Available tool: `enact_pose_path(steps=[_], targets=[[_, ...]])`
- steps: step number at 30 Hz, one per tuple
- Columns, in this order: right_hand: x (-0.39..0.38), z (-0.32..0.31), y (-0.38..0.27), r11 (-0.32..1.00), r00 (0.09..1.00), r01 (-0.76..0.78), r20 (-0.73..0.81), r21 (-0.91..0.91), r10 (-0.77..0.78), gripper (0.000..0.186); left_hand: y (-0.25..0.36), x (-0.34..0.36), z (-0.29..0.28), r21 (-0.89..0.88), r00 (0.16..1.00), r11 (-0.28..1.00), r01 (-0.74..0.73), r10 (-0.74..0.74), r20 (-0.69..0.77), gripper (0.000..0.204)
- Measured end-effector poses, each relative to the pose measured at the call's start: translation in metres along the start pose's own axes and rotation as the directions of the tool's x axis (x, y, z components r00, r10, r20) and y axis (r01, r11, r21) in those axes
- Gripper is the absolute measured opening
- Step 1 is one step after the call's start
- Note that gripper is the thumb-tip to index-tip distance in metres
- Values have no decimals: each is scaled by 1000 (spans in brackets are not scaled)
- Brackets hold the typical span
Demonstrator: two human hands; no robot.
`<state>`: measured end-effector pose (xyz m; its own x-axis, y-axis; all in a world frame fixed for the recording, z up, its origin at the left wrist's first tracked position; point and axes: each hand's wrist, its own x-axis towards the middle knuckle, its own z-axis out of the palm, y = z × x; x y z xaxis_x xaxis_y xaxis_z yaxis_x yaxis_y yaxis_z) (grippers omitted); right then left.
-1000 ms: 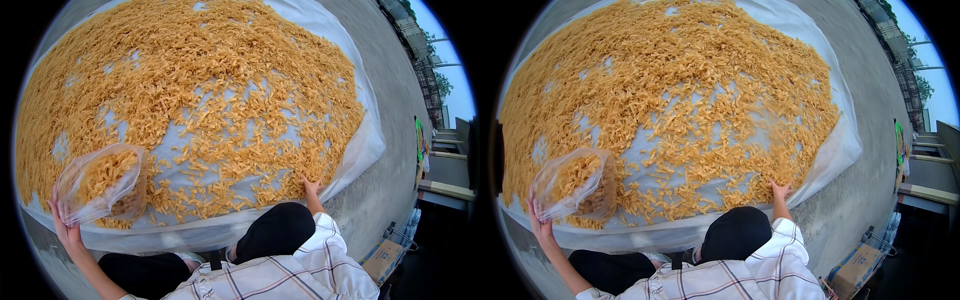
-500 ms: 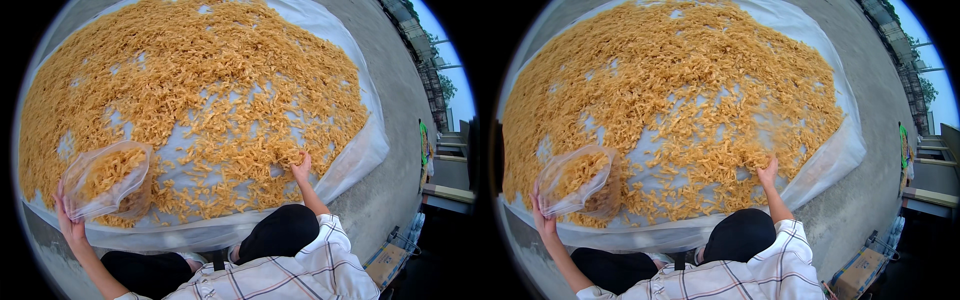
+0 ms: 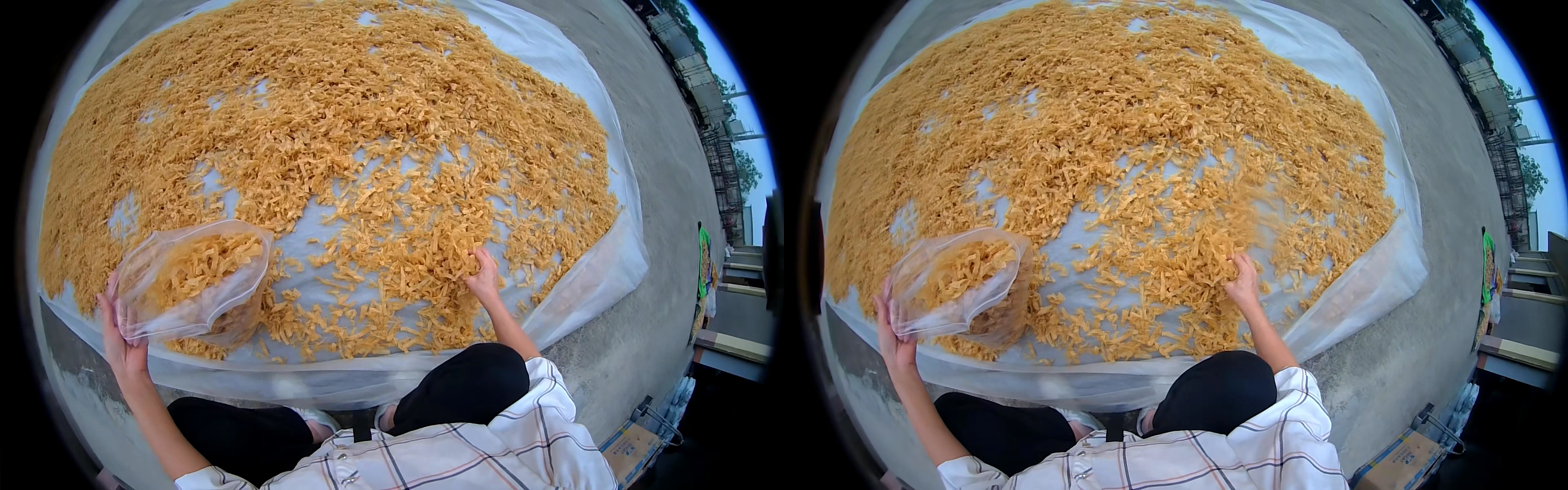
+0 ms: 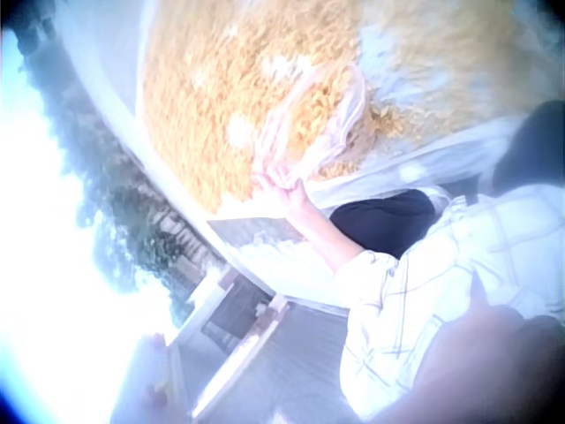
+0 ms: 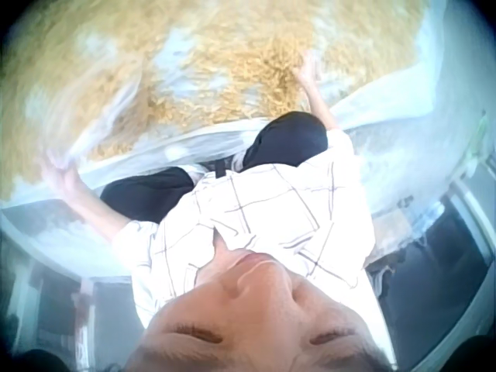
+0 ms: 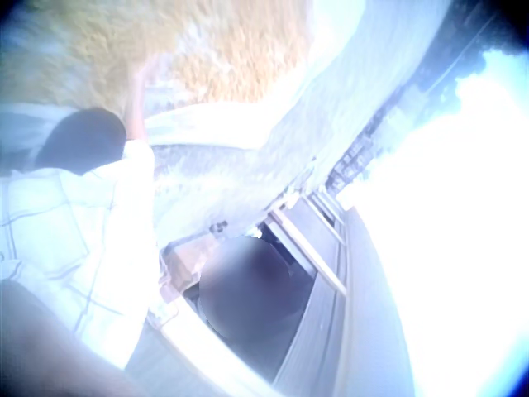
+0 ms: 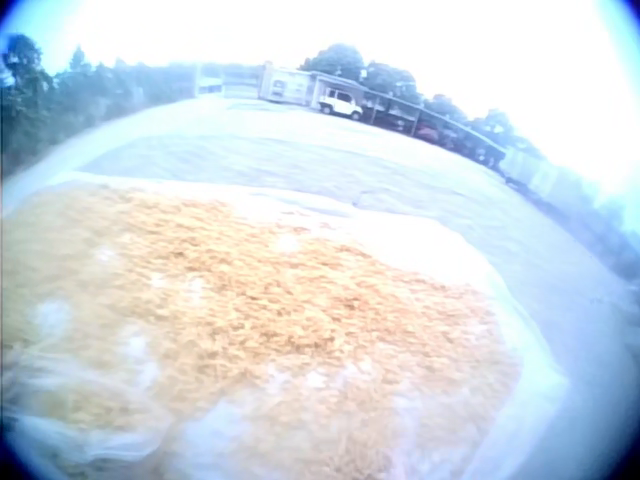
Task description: The person scoops dried yellow food strips from a large outdoor sheet into a clear plastic bag. They then move indoors, place the bag on a digital scale, and add more strips to reach a target weight before sealing the bag.
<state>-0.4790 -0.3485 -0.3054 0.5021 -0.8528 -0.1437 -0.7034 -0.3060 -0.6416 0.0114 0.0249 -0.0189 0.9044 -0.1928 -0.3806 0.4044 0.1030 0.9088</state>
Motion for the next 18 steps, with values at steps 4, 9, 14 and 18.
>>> enact_pose_path(steps=[4, 9, 14, 18], targets=[[-11, 19, -64, 908, 965, 189, 245, -375, -99, 91, -1, -5, 2, -37, 1000, 999, 28, -28, 8, 49], [13, 19, -72, 928, 931, 82, 361, -363, 59, 137, -6, 3, -10, -106, 977, 992, 75, -52, 206, 49], [-9, 45, -70, 875, 879, 342, 447, -343, -168, 85, 10, -24, 22, -176, 981, 969, 176, -157, 117, 47], [-4, 43, -43, 986, 972, 159, 187, -59, -145, 52, 5, -18, 20, -171, 962, 962, 212, -175, 211, 49]])
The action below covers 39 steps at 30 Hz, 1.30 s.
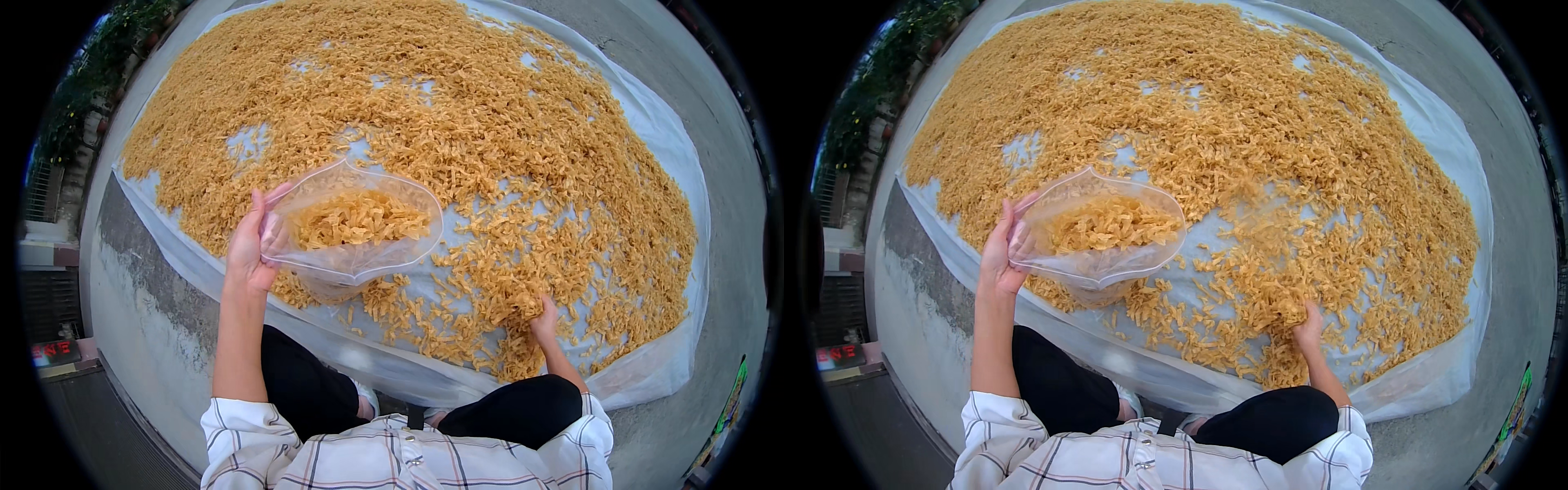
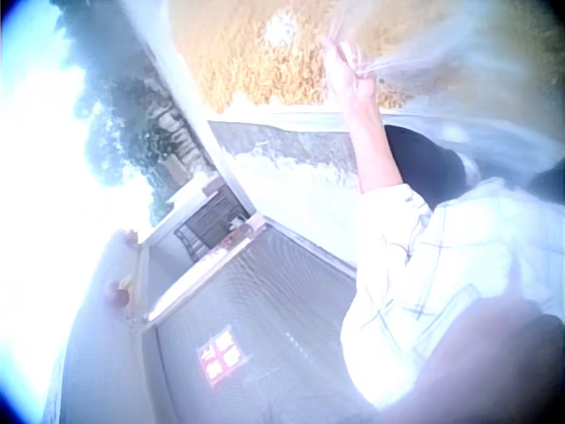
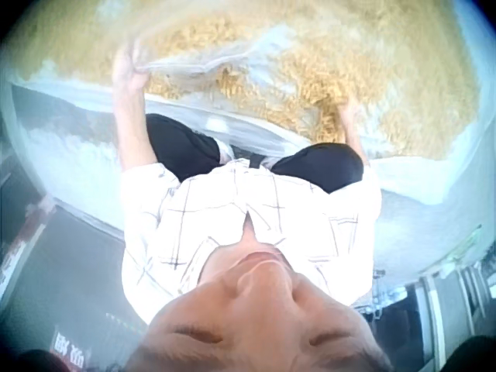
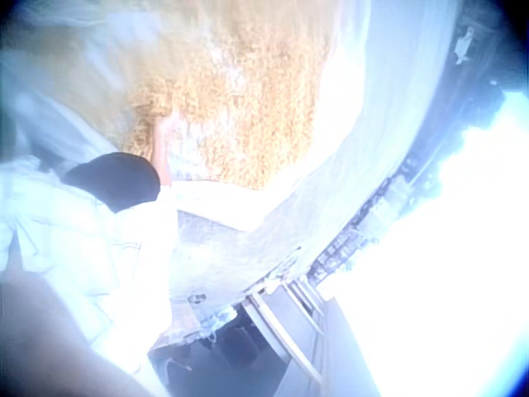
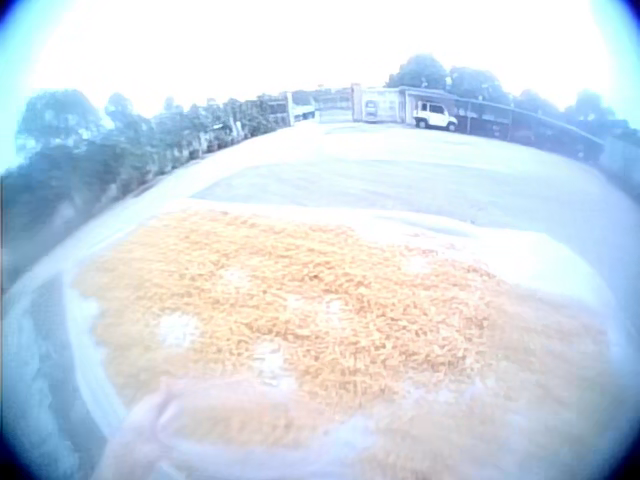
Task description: The person scoops dried yellow food strips from a large outdoor sheet into a clear plastic bag. They then move indoors, place the bag on a digital scale, and add more strips to reach a target weight before sealing the bag.
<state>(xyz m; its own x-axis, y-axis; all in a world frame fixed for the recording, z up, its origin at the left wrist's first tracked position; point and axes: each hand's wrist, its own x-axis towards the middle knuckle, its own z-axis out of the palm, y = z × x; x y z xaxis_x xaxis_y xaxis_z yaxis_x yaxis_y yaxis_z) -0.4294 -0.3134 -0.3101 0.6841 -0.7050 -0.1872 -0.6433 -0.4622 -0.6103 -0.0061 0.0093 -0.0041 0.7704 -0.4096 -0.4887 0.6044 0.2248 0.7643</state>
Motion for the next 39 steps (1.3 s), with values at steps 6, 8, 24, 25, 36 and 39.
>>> enact_pose_path(steps=[6, 8, 24, 25, 36, 39], targets=[[28, -73, -136, 723, 983, -175, 159, 669, 91, 44, -2, -6, 2, 26, 999, 999, 28, -29, 19, 49], [42, -95, -187, 715, 978, -95, 199, 692, -62, 50, -6, -4, 0, 42, 999, 999, 30, -31, 36, 47], [55, 82, -472, 671, 563, 737, 476, 82, -676, 51, -6, -10, 4, 140, 993, 989, -37, 52, -106, 40], [56, 79, -469, 682, 571, 721, 453, 122, -685, 51, -5, -11, 2, 137, 995, 990, -32, 45, -89, 40], [69, -108, -435, 748, 623, 658, 498, 84, -604, 56, -3, -4, -1, -13, 1000, 1000, -1, 1, 19, 42], [34, -155, -388, 706, 642, 703, 509, -91, -574, 51, -9, 7, 5, -55, 1000, 998, 13, -12, 17, 40]])
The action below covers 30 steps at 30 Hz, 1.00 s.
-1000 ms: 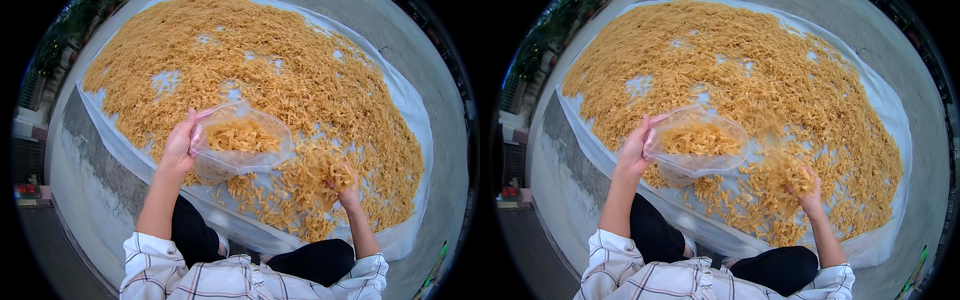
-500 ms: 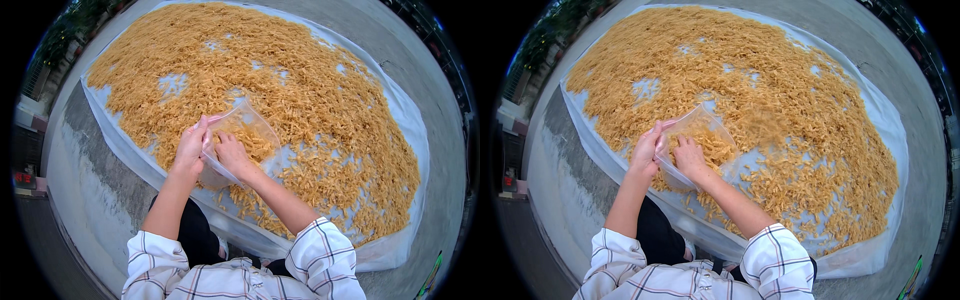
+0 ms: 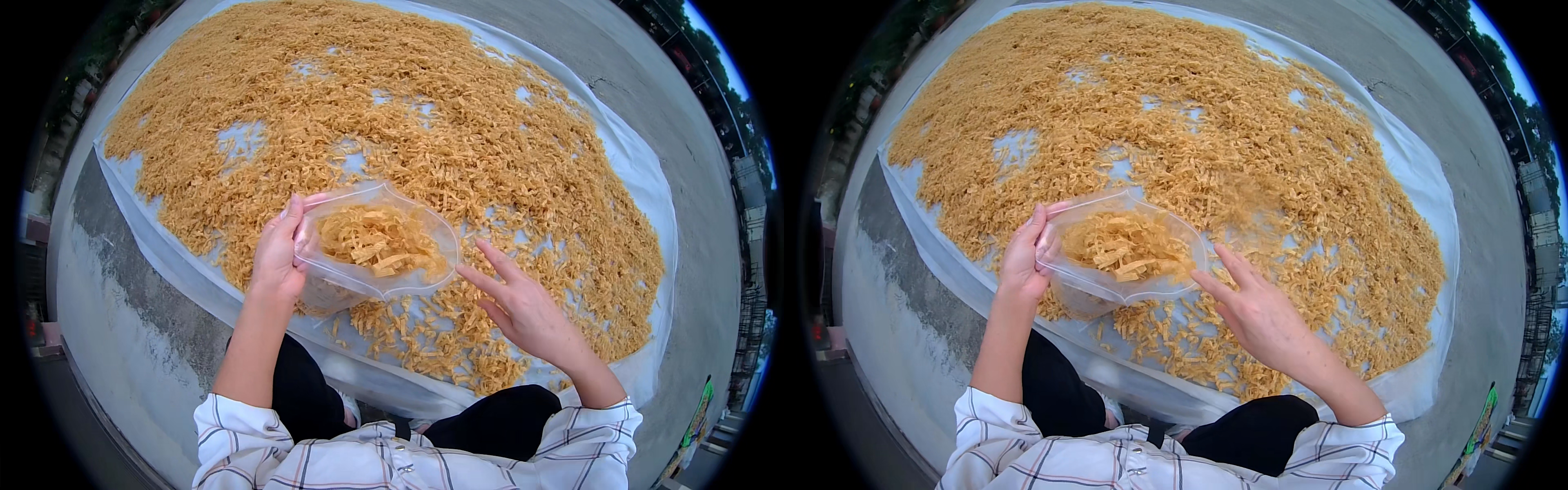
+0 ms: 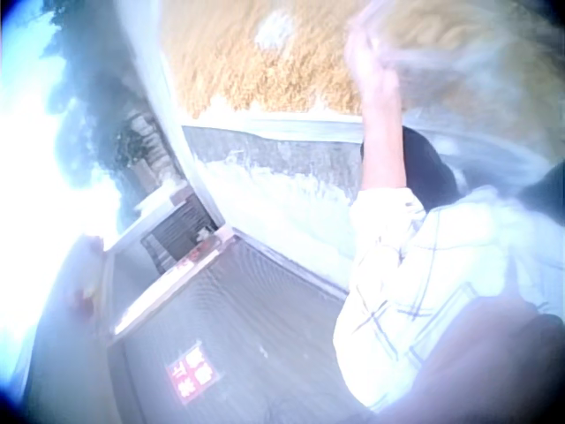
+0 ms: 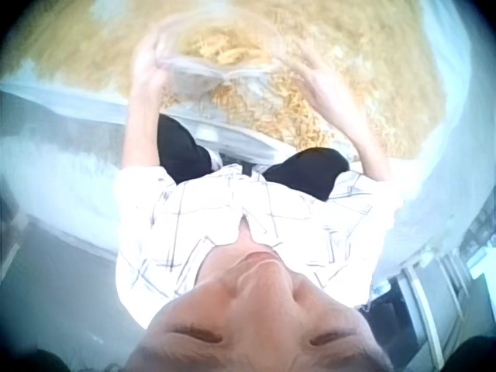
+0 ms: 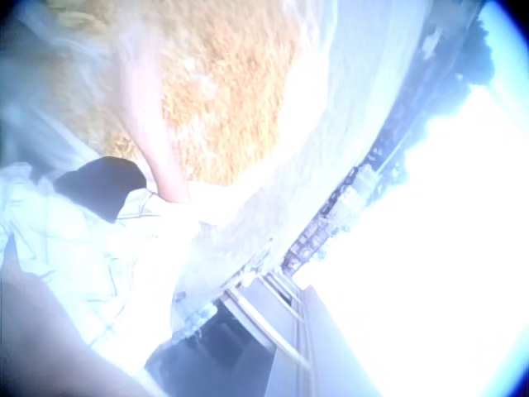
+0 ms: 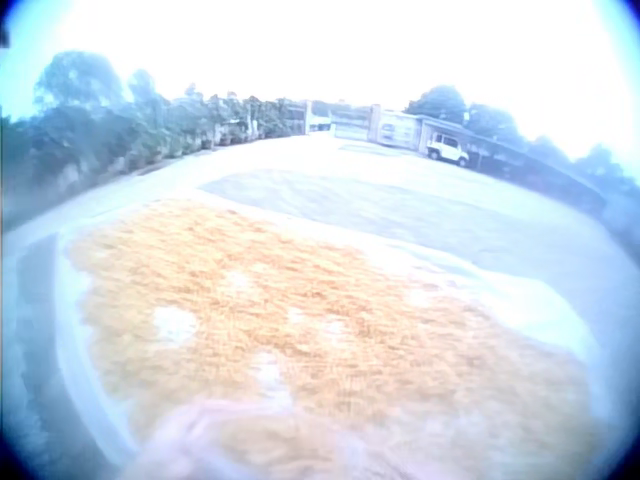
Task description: The person scoops dried yellow food strips from a large outdoor sheet into a clear plastic bag. They then move indoors, place the bag on a digital scale, and add more strips to reach a target weight before sealing the bag.
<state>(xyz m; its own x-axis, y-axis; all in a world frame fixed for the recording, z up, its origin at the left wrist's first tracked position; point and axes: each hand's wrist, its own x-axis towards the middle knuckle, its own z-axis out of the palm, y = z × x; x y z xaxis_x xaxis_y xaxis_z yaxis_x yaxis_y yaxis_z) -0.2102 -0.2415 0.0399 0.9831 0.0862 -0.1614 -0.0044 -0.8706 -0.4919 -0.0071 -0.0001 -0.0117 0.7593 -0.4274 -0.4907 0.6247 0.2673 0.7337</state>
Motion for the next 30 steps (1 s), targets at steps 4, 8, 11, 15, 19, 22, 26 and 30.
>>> enact_pose_path(steps=[4, 8, 11, 15, 19, 22, 26, 30], targets=[[-106, 16, 5, 1000, 930, -10, 366, -10, 13, 51, -10, 19, 2, 0, 996, 1000, 16, -16, -87, 35], [-186, 46, 1, 998, 980, -53, 191, -37, 59, 32, -28, 43, 11, -35, 999, 998, 52, -52, -4, 30], [-215, 34, -4, 980, 979, 180, 79, 84, -187, 23, -38, 45, 31, -47, 989, 988, 146, -146, -14, 31], [-241, 24, -15, 942, 961, 261, 39, 211, -275, 21, -42, 32, 58, -31, 972, 976, 214, -216, -90, 37], [-249, 23, -24, 937, 981, 194, -39, 292, -191, 19, -54, 22, 48, -20, 947, 976, 217, -215, -237, 43], [-249, 14, -30, 922, 993, 106, -89, 373, -78, 15, -78, 14, 7, -40, 892, 965, 259, -255, -374, 44], [-256, 17, -47, 906, 986, -90, -88, 414, 139, 8, -79, -8, -30, -92, 795, 890, 446, -441, -416, 40], [-254, 7, -76, 911, 963, -239, -40, 335, 267, 11, -28, -40, -25, -110, 732, 886, 451, -437, -523, 46]])
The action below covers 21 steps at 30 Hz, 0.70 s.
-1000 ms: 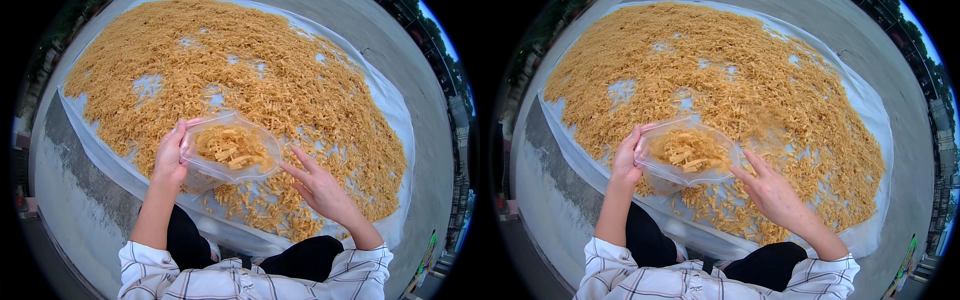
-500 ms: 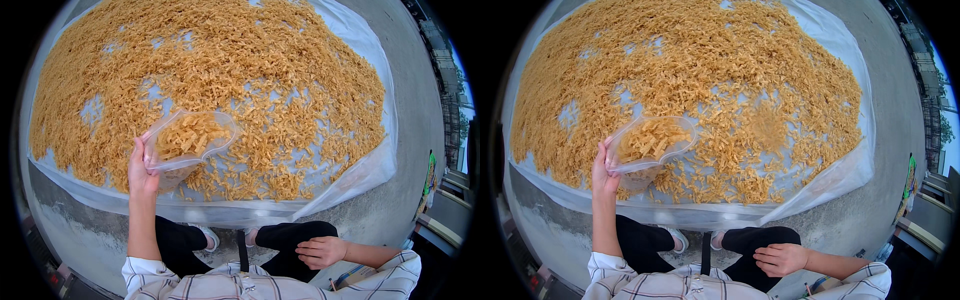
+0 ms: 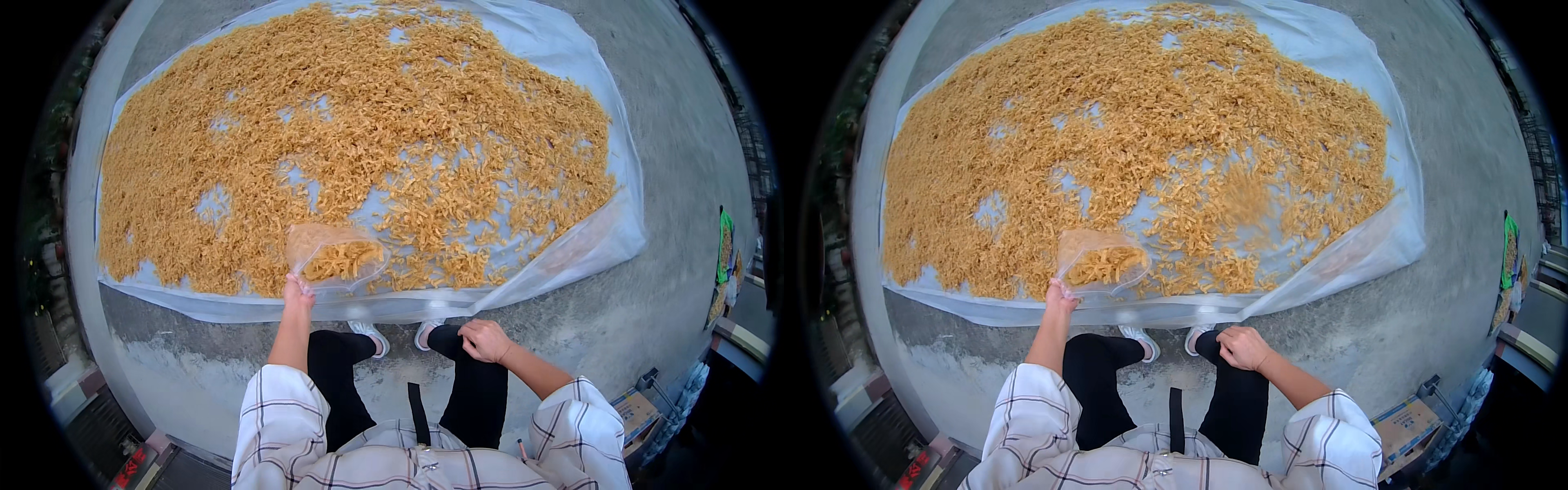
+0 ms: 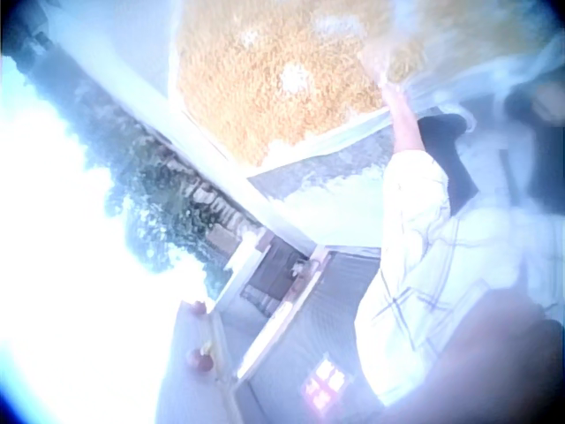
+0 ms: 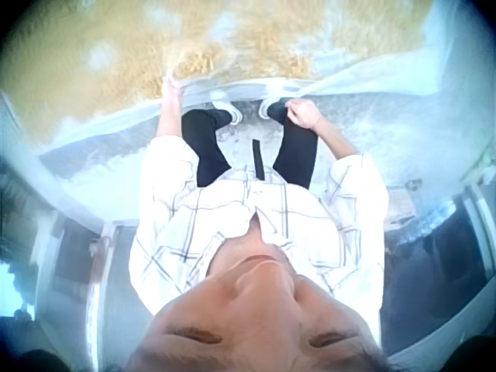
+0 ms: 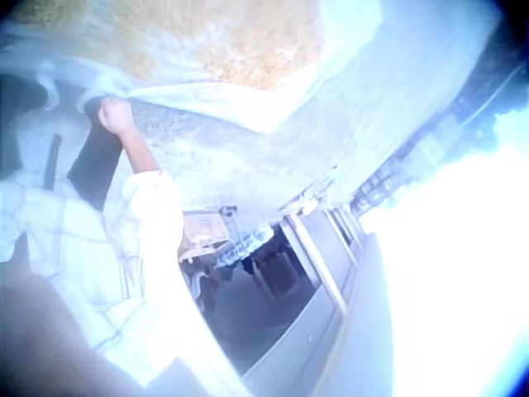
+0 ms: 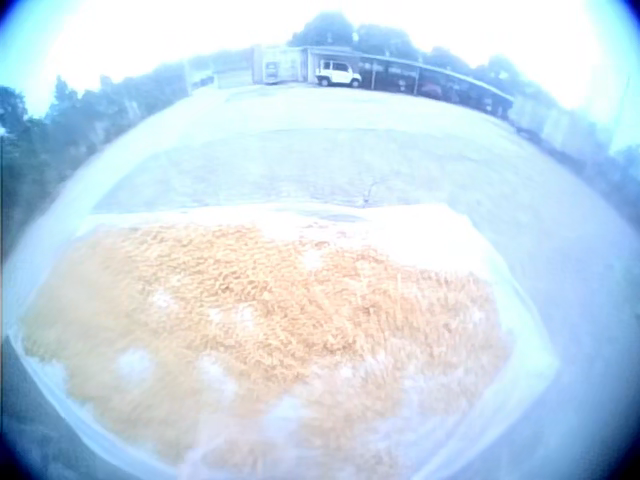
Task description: The person scoops dried yellow food strips from a large outdoor sheet into a clear plastic bag. They then move indoors, place the bag on a digital scale, and add more strips to reach a target weight before sealing the bag.
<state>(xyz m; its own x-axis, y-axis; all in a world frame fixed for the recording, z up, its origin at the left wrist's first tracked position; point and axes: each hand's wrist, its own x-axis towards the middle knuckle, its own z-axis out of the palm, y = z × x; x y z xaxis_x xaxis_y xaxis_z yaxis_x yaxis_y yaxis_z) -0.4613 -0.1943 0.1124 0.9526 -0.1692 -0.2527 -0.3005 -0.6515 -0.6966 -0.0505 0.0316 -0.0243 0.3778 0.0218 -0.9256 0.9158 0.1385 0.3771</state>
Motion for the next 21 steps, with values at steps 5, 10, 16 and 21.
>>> enact_pose_path(steps=[5, 10, 16, 21], targets=[[-49, 30, -53, 886, 931, -366, -106, -286, 350, 17, 41, -164, 4, 73, 1000, 997, 22, -22, -13, 43], [-95, 48, -165, 673, 701, -701, 54, 235, 711, 60, 55, -339, -28, 216, 973, 976, -32, -19, 228, 37], [-93, -105, -247, 159, 818, -74, -31, 985, 575, 61, 40, -526, -35, 372, 866, 920, -122, -84, 492, 33], [-123, -120, -262, 524, 636, -109, -345, 845, 690, 50, -7, -520, -50, 390, 634, 889, 238, -447, 632, 32]])
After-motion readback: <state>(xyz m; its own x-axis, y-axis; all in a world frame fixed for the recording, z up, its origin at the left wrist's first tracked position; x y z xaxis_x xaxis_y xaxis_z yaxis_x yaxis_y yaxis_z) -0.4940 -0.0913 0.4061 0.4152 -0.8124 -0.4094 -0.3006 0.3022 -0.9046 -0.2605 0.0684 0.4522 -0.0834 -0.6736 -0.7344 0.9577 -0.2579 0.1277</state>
